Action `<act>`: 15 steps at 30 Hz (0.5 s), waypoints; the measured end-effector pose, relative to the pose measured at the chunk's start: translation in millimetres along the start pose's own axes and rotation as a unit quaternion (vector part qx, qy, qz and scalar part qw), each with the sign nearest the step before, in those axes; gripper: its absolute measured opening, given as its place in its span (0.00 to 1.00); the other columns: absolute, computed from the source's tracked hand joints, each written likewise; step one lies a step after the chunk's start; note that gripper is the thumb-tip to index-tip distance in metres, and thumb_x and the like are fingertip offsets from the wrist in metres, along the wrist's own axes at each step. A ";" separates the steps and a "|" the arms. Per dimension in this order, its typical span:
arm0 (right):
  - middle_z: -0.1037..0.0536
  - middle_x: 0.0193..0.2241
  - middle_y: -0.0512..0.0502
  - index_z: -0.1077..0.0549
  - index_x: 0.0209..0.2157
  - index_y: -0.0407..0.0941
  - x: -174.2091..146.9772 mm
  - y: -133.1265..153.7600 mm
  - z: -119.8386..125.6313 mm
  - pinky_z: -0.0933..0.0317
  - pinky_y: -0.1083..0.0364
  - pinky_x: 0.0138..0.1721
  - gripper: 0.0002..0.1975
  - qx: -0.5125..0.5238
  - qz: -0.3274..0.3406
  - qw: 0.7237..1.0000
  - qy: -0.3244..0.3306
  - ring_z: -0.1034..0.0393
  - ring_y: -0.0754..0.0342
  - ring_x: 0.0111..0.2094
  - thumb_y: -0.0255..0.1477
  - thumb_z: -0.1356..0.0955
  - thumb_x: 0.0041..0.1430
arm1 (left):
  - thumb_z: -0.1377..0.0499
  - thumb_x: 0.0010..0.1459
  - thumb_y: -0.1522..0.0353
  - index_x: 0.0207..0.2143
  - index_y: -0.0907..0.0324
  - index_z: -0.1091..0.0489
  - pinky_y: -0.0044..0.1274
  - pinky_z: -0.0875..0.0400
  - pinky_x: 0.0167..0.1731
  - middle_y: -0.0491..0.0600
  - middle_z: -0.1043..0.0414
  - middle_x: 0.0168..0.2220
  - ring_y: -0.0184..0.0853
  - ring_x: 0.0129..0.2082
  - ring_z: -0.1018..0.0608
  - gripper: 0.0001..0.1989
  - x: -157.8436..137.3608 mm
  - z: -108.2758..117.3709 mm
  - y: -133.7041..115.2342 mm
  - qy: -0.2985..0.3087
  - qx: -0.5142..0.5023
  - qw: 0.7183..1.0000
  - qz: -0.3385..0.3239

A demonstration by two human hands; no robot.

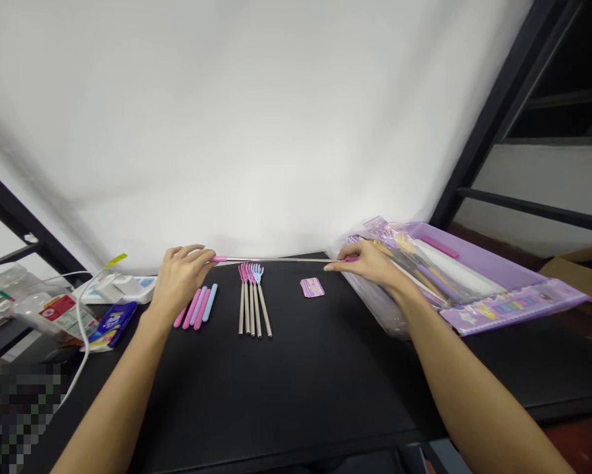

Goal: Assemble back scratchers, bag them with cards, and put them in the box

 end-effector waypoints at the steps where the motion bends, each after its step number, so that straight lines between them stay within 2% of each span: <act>1: 0.35 0.17 0.53 0.27 0.19 0.42 0.9 2.1 -5.4 0.52 0.56 0.27 0.25 -0.002 -0.001 1.000 0.003 0.43 0.57 0.24 0.51 0.27 0.46 | 0.48 0.67 0.70 0.47 0.58 0.27 0.36 0.36 0.46 0.54 0.21 0.44 0.46 0.49 0.23 0.11 -0.1 1.4 -4.3 -0.012 0.013 1.000 0.003; 2: 0.36 0.17 0.53 0.27 0.19 0.42 1.8 6.1 -12.4 0.53 0.56 0.27 0.25 0.001 -0.001 1.000 0.008 0.43 0.57 0.24 0.51 0.26 0.45 | 0.48 0.67 0.72 0.50 0.58 0.29 0.36 0.36 0.47 0.55 0.22 0.46 0.46 0.50 0.24 0.13 0.7 1.1 -15.5 -0.018 0.020 1.000 -0.004; 4: 0.35 0.18 0.53 0.27 0.20 0.42 3.0 16.5 -26.8 0.52 0.56 0.27 0.25 0.013 0.002 1.000 0.020 0.43 0.57 0.24 0.51 0.26 0.44 | 0.48 0.66 0.73 0.56 0.60 0.32 0.34 0.35 0.45 0.54 0.22 0.41 0.42 0.42 0.23 0.17 3.9 -3.8 -50.7 -0.015 0.012 0.999 -0.044; 6: 0.35 0.18 0.53 0.27 0.21 0.42 2.8 24.1 -34.2 0.52 0.56 0.27 0.25 0.021 0.009 0.999 0.033 0.43 0.57 0.25 0.51 0.27 0.45 | 0.48 0.66 0.72 0.56 0.61 0.32 0.31 0.34 0.38 0.52 0.24 0.35 0.39 0.34 0.24 0.17 7.0 -7.2 -77.1 -0.018 0.003 0.998 -0.066; 8: 0.36 0.18 0.53 0.28 0.20 0.42 1.2 22.0 -28.6 0.52 0.56 0.26 0.25 0.009 0.011 0.999 0.032 0.44 0.57 0.25 0.52 0.27 0.45 | 0.48 0.66 0.72 0.50 0.62 0.29 0.29 0.35 0.35 0.51 0.27 0.30 0.38 0.31 0.26 0.14 7.9 -7.8 -80.9 -0.023 0.008 0.997 -0.076; 10: 0.37 0.18 0.53 0.29 0.19 0.43 -1.4 9.7 -10.6 0.52 0.56 0.27 0.26 -0.015 0.001 1.000 0.009 0.44 0.56 0.25 0.52 0.27 0.44 | 0.48 0.64 0.72 0.42 0.62 0.26 0.28 0.35 0.34 0.51 0.29 0.28 0.38 0.30 0.27 0.11 5.3 -5.1 -59.3 -0.030 0.027 0.997 -0.064; 12: 0.36 0.18 0.52 0.30 0.19 0.43 -4.7 -8.2 11.7 0.52 0.56 0.27 0.25 -0.042 -0.024 0.999 -0.025 0.44 0.56 0.25 0.52 0.27 0.44 | 0.46 0.62 0.72 0.36 0.62 0.26 0.28 0.35 0.35 0.51 0.31 0.28 0.39 0.31 0.28 0.09 -0.2 1.5 -19.2 -0.044 0.054 0.998 -0.011; 15: 0.36 0.18 0.52 0.31 0.18 0.44 -9.0 -27.6 32.7 0.51 0.56 0.28 0.25 -0.066 -0.051 0.995 -0.052 0.43 0.55 0.25 0.51 0.26 0.44 | 0.46 0.62 0.72 0.35 0.60 0.26 0.30 0.36 0.35 0.51 0.32 0.28 0.41 0.32 0.28 0.08 -10.1 12.3 29.1 -0.067 0.089 0.992 0.055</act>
Point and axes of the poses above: each hand's wrist, its own x-axis towards the middle knuckle, its own z-axis out of the back of the hand, y = z × x, the point moved 9 cm from there along x, towards the middle knuckle
